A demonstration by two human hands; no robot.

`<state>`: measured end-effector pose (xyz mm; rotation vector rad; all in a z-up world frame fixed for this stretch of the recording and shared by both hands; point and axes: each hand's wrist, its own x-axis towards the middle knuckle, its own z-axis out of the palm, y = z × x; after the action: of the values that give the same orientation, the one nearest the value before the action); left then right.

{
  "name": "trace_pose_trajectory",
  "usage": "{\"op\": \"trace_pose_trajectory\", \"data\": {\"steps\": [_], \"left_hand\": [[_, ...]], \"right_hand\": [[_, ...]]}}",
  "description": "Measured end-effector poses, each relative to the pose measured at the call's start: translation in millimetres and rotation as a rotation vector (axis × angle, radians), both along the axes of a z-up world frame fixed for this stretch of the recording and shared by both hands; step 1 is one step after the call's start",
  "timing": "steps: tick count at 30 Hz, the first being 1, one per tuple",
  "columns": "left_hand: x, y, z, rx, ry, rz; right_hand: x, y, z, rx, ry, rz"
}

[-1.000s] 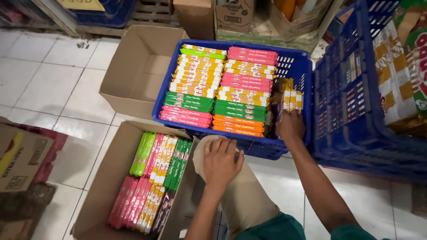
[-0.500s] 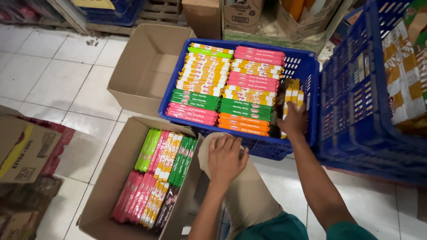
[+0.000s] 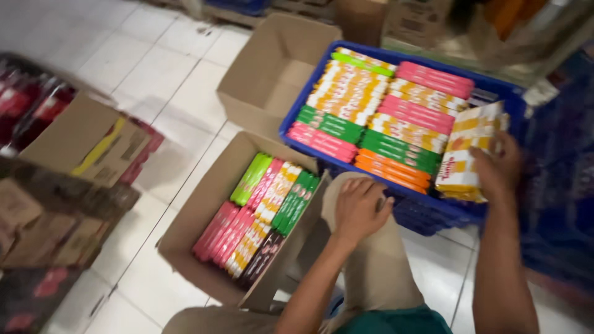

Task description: The person transfers stacks of colorful snack packets from a blue crate into a cardboard box. They arrange the packets neatly in rows, filling the box layer by layer. The person then moves the filled box aside and begins packing a second empty box.

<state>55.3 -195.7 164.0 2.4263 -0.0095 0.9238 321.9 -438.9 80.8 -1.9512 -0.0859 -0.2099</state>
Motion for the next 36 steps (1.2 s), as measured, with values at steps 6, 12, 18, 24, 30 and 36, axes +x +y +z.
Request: {"op": "trace_pose_trajectory", "data": {"steps": [6, 12, 18, 24, 30, 36], "left_hand": [[-5.1, 52.0, 51.1, -1.113, 0.384, -0.086], [-23.9, 140.0, 57.7, -1.521, 0.340, -0.141], [-85.7, 231.7, 14.8, -1.401, 0.112, 0.273], [-118.0, 304.3, -58.4, -0.660, 0.440, 0.600], [-105.0, 312.7, -153.9, -0.235, 0.592, 0.633], [-86.0, 321.8, -212.3, -0.312, 0.943, 0.462]], "right_hand": [[-86.8, 78.2, 126.3, 0.323, 0.053, 0.258], [-143.8, 229.0, 104.3, 0.675, 0.172, 0.623], [-199.0, 344.8, 114.7, 0.498, 0.199, 0.946], [-144.8, 373.4, 102.9, 0.279, 0.125, 0.902], [-126.5, 372.7, 82.0, 0.078, 0.176, 0.843], [-131.1, 399.5, 105.0, 0.025, 0.204, 0.868]]}}
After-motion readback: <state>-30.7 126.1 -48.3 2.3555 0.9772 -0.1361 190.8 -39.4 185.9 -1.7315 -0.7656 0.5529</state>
